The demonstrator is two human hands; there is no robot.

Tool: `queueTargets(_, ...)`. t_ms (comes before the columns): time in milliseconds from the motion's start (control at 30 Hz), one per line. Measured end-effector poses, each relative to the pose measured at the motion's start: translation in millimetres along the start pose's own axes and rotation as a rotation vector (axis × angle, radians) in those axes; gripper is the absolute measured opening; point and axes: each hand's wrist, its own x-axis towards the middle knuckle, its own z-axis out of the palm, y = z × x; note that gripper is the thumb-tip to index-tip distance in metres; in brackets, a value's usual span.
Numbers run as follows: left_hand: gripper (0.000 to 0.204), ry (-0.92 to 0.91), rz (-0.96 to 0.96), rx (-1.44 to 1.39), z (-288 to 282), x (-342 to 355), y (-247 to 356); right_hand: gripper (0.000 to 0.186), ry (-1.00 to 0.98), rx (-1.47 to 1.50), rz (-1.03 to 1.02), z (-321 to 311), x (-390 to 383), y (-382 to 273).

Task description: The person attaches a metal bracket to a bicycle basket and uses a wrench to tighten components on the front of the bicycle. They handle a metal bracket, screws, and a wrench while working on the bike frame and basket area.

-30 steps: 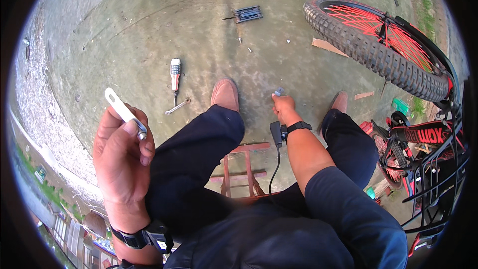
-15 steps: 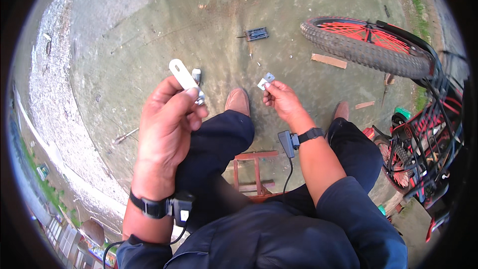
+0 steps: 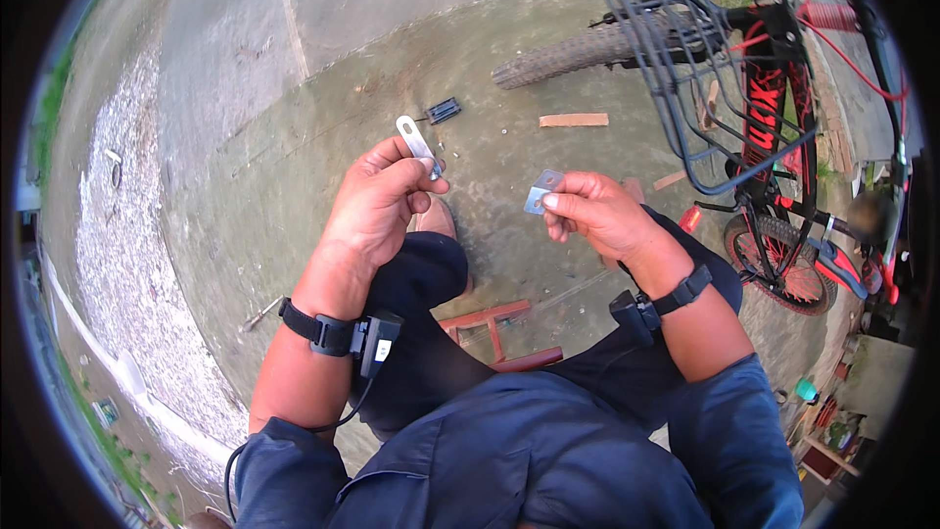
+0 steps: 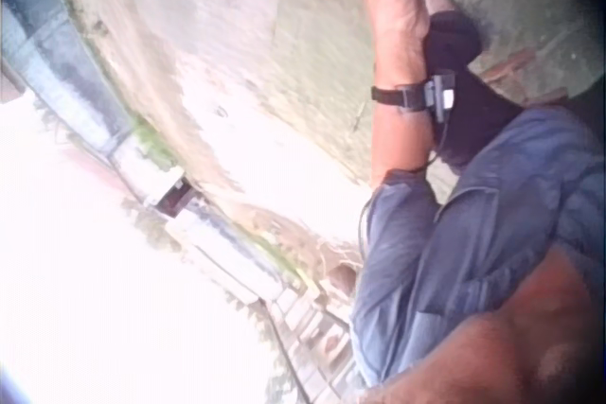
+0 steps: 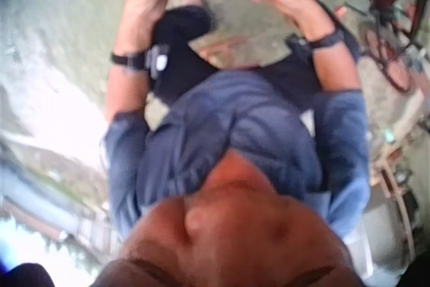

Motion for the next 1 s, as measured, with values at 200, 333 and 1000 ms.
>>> queueTargets(200, 0.010, -0.092, -0.026, 0.085, 51, 11, -3, 0.012, 0.015, 0.016, -0.060, -21, -34, -10)
queueTargets(333, 0.010, -0.122, -0.081, 0.072, 66, 30, -30, 0.014, 0.038, 0.117, -0.069, -29, -31, -1)
queueTargets(1000, 0.026, -0.301, -0.497, 0.013, 80, 49, -77, 0.026, 0.440, -0.811, -0.740, -38, -19, 8)
